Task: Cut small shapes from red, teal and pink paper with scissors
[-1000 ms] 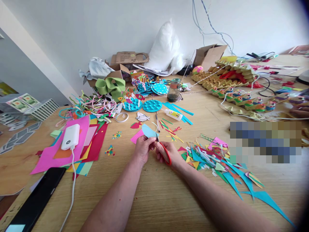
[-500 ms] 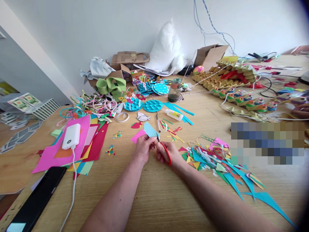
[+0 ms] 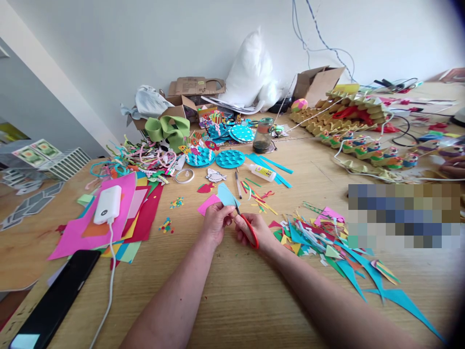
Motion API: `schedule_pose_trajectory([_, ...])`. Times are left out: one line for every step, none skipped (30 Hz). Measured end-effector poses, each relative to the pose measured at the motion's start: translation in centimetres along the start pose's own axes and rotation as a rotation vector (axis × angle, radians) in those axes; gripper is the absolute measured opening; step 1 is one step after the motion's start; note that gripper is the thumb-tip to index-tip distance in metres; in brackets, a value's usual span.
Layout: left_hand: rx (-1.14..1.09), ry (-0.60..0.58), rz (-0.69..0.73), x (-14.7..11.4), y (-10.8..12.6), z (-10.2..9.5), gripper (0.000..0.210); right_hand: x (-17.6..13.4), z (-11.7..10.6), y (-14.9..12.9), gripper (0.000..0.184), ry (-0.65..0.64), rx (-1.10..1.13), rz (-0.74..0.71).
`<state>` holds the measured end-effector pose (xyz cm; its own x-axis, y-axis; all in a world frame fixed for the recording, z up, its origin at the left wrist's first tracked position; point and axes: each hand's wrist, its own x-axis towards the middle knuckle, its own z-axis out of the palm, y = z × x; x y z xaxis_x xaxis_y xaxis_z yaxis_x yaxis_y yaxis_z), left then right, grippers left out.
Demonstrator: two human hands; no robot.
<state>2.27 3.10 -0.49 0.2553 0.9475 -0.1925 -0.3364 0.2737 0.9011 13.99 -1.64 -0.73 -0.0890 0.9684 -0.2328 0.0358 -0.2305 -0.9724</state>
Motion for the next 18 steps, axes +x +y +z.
schedule_pose_trajectory([-0.002,0.001,0.001,0.01,-0.02,0.0,0.025,-0.01,0.01,-0.08,0.055,0.0,-0.002,0.003])
schedule_pose_trajectory([-0.003,0.001,0.002,0.01,-0.03,0.01,0.025,-0.02,0.01,-0.13,0.055,0.001,-0.003,0.005])
schedule_pose_trajectory([-0.005,0.0,0.004,0.02,-0.05,0.01,0.025,-0.03,0.01,-0.16,0.055,0.002,-0.005,0.005])
schedule_pose_trajectory([-0.007,0.0,0.006,0.03,-0.06,0.01,0.025,-0.03,0.01,-0.17,0.055,0.001,-0.005,0.004])
schedule_pose_trajectory([-0.008,0.0,0.009,0.04,-0.08,0.01,0.026,-0.03,0.01,-0.15,0.055,0.001,-0.004,0.004])
schedule_pose_trajectory([-0.008,0.002,0.012,0.04,-0.09,0.01,0.026,-0.02,0.0,-0.12,0.055,0.0,-0.003,0.005])
schedule_pose_trajectory([-0.008,0.004,0.014,0.04,-0.11,0.02,0.026,-0.01,0.0,-0.07,0.055,0.0,-0.001,0.005])
schedule_pose_trajectory([-0.009,0.004,0.014,0.03,-0.13,0.04,0.026,0.01,0.0,-0.02,0.055,0.001,0.002,0.005])
schedule_pose_trajectory([-0.009,0.002,0.011,0.01,-0.16,0.07,0.025,0.02,0.0,0.03,0.055,0.002,0.007,0.003])
schedule_pose_trajectory([-0.011,0.0,0.006,-0.02,-0.18,0.1,0.025,0.04,0.0,0.08,0.055,0.004,0.011,-0.002])
schedule_pose_trajectory([-0.014,-0.003,0.001,-0.05,-0.2,0.14,0.024,0.05,0.0,0.11,0.055,0.006,0.015,-0.007])
schedule_pose_trajectory([-0.016,-0.005,-0.001,-0.09,-0.21,0.18,0.023,0.07,0.0,0.14,0.055,0.006,0.019,-0.013])
schedule_pose_trajectory([-0.019,-0.005,-0.001,-0.13,-0.21,0.23,0.023,0.08,0.0,0.14,0.054,0.007,0.02,-0.016])
schedule_pose_trajectory([-0.021,-0.003,0.001,-0.16,-0.2,0.26,0.023,0.08,-0.01,0.14,0.054,0.008,0.019,-0.015])
schedule_pose_trajectory([-0.023,0.0,0.004,-0.18,-0.18,0.29,0.023,0.09,-0.01,0.13,0.054,0.01,0.018,-0.013])
schedule_pose_trajectory([-0.023,0.004,0.007,-0.19,-0.15,0.32,0.024,0.09,-0.02,0.12,0.054,0.013,0.017,-0.009])
schedule_pose_trajectory([-0.024,0.008,0.007,-0.19,-0.12,0.33,0.024,0.09,-0.03,0.1,0.054,0.014,0.016,-0.007])
schedule_pose_trajectory([-0.023,0.012,0.007,-0.18,-0.1,0.33,0.024,0.09,-0.04,0.09,0.054,0.015,0.015,-0.006])
